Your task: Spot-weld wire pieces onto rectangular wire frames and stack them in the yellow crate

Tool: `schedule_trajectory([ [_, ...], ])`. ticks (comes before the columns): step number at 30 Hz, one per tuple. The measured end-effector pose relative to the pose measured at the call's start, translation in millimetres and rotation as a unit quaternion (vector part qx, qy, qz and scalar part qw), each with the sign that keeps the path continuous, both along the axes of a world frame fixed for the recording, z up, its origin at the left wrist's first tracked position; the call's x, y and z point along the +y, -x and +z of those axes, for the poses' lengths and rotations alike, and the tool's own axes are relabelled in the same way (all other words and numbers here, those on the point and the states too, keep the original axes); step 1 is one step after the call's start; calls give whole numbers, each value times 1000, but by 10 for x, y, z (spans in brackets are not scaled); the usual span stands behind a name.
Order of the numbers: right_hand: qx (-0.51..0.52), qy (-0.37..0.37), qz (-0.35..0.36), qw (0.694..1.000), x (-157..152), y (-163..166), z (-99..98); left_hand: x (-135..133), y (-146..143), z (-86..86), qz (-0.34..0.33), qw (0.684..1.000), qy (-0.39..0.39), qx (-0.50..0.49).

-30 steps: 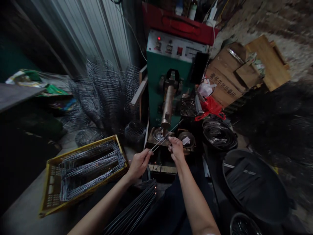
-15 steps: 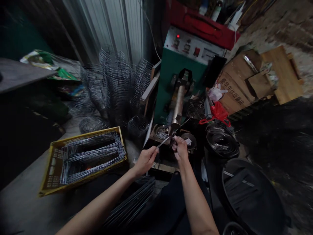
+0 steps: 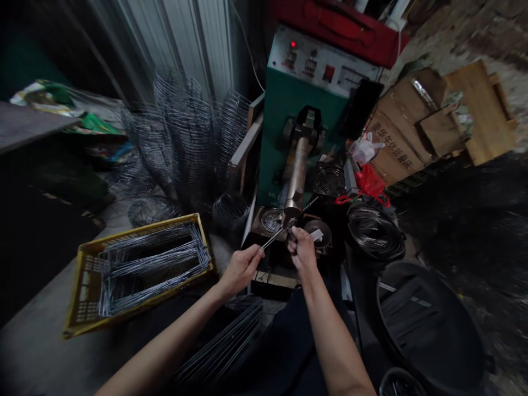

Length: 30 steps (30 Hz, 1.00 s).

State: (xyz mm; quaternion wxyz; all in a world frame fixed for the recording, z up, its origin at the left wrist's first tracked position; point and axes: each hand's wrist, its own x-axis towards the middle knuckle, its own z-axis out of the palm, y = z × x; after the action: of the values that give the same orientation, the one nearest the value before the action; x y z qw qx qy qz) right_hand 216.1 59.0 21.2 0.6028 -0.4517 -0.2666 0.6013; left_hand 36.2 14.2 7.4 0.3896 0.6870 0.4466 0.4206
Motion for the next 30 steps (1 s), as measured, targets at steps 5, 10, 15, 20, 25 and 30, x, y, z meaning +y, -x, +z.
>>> schedule_trajectory([
  [5, -40, -1, 20, 999, 25, -41, -38, 10, 29, 13, 6, 1000, 17, 12],
  [10, -74, 23, 60, 995, -31, -155, -22, 7, 26, 38, 18, 999, 28, 28],
  [15, -245, 13, 57, 968, -504, -452, -106, -2, 19, 37, 23, 999, 13, 21],
  [20, -536, -15, 98, 839, -1352, -895, -184, 3, 12, 23, 29, 997, -41, 55],
  [25, -709, -73, 8, 702, -2040, -1193, -410, -2, -9, 79, 27, 991, -57, 119],
  [30, -785, -80, -50, 612, -2100, -1264, -624, -254, 266, 2, -23, 983, -49, 175],
])
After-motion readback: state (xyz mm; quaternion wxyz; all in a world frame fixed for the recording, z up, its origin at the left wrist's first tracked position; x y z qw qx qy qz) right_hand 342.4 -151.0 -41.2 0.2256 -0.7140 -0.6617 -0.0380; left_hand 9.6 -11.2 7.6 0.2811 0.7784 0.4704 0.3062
